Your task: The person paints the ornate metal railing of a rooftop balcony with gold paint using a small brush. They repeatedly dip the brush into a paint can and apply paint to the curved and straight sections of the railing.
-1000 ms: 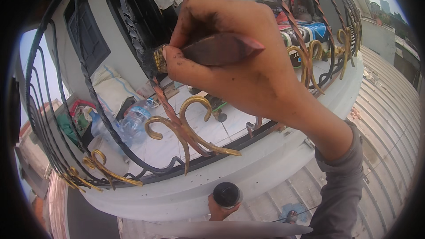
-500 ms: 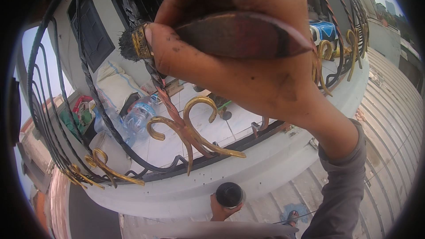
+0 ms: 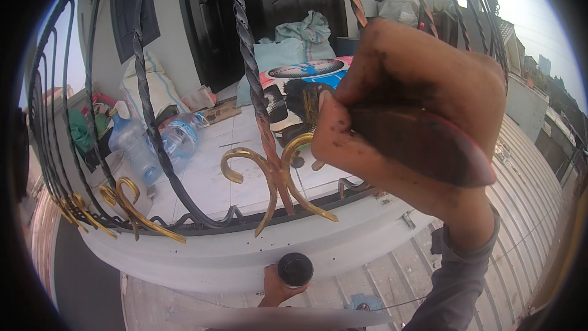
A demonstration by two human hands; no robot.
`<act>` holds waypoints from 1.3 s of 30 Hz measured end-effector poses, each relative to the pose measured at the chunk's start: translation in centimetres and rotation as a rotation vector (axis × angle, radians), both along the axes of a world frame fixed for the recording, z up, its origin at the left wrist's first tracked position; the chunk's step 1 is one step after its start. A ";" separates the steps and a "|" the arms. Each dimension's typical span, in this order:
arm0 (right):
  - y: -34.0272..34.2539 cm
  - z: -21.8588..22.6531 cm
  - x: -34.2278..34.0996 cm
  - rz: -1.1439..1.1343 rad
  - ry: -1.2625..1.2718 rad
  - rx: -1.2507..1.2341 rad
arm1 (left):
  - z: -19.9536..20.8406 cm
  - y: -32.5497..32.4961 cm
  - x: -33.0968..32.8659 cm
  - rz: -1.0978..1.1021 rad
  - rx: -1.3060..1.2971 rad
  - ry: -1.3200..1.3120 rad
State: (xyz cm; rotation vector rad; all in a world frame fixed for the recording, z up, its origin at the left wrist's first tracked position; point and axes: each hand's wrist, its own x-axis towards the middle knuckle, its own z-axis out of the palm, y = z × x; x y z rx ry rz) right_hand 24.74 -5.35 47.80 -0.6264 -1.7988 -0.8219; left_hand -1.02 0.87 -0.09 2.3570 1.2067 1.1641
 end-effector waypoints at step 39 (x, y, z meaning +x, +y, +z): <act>-0.9 5.7 -9.8 -0.311 -0.298 -0.216 | -1.4 0.6 -0.1 -0.019 0.039 -0.031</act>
